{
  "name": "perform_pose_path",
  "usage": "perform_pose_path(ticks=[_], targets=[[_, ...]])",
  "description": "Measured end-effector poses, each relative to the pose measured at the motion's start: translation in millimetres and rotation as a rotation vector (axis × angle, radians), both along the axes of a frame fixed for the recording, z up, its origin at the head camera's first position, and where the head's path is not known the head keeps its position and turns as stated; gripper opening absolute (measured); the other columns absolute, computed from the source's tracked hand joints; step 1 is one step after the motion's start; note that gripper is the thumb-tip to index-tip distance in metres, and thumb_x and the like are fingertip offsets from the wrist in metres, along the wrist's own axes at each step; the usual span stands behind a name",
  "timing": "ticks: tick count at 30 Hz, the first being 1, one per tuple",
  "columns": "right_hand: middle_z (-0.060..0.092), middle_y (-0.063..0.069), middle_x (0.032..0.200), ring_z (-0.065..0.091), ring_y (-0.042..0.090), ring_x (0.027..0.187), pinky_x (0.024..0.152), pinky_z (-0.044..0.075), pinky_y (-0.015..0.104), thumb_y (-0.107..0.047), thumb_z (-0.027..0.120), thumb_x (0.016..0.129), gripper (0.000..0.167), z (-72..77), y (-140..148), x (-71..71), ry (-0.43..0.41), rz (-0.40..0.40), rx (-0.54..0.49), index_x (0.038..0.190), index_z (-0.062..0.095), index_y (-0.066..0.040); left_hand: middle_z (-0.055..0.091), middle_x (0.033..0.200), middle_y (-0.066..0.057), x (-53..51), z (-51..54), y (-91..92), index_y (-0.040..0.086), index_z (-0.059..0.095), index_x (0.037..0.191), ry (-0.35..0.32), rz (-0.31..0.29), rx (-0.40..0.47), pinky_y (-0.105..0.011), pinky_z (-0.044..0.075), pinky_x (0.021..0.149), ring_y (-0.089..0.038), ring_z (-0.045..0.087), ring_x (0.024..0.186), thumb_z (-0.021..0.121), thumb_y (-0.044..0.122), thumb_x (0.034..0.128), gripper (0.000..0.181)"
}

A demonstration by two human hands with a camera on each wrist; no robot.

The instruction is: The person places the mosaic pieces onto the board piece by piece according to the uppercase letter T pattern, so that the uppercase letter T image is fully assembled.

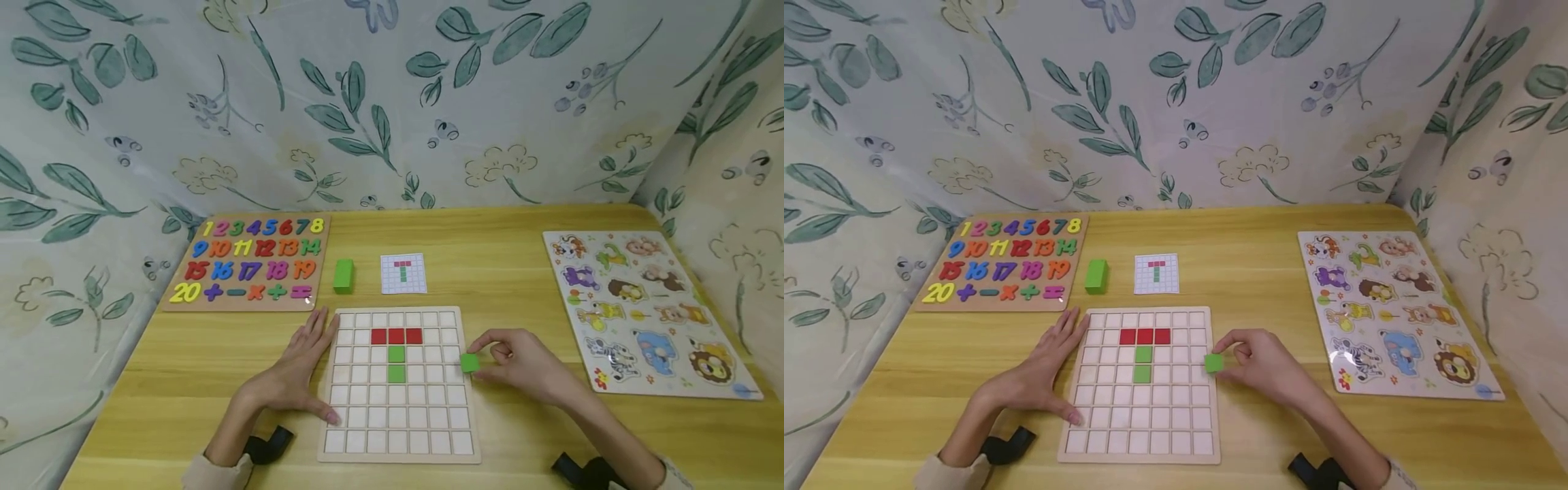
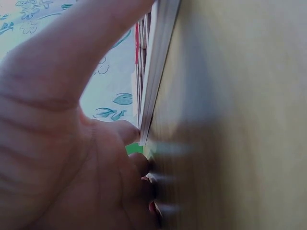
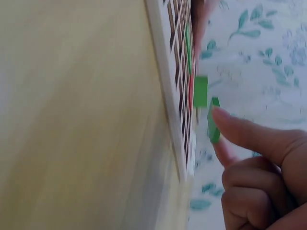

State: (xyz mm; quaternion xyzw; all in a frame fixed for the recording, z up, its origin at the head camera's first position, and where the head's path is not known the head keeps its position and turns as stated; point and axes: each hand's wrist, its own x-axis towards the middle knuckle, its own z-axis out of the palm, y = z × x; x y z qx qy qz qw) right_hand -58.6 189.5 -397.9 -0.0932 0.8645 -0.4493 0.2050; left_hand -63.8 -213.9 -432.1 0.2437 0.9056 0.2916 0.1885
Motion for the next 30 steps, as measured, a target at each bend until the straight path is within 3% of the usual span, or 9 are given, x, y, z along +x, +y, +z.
perform_pose_path(ticks=[6,14,20,30], targets=[[0.031,-0.006,0.056,0.028,0.008,0.053,0.053,0.031,0.021,-0.010,0.088,0.080,0.025,1.6,-50.1,1.2,-0.005,-0.018,0.009,0.101,0.075,-0.009,-0.019,0.171,-0.023,-0.9,-1.4,1.2,0.006,-0.001,0.166,-0.016,0.004,-0.012,-0.067,-0.002,0.127,-0.043,-0.019,0.159,0.099,0.053,0.0561,0.156],[0.033,-0.006,0.055,0.029,0.009,0.054,0.050,0.024,0.018,-0.003,0.091,0.073,0.024,-1.2,-98.0,10.2,0.025,0.104,0.031,0.089,0.074,-0.009,-0.020,0.171,-0.022,-1.4,-2.7,0.4,0.007,-0.002,0.166,-0.013,0.006,-0.013,-0.067,-0.003,0.128,-0.043,-0.019,0.159,0.099,0.052,0.0558,0.157],[0.035,-0.007,0.056,0.032,0.008,0.056,0.052,0.027,0.019,-0.004,0.093,0.070,0.025,-3.8,-109.7,16.5,0.073,0.139,0.080,0.086,0.074,-0.009,-0.021,0.171,-0.021,-1.1,-3.4,0.8,0.007,-0.002,0.166,-0.017,0.004,-0.011,-0.066,-0.004,0.128,-0.042,-0.019,0.159,0.099,0.052,0.0558,0.157],[0.043,-0.006,0.058,0.038,0.008,0.058,0.049,0.026,0.018,-0.003,0.093,0.069,0.026,-5.2,-116.5,20.5,0.102,0.118,0.102,0.087,0.075,-0.007,-0.020,0.171,-0.025,0.7,-0.5,-0.1,0.005,-0.002,0.166,-0.003,0.002,0.002,-0.068,-0.004,0.127,-0.045,-0.019,0.158,0.099,0.051,0.0567,0.156]])
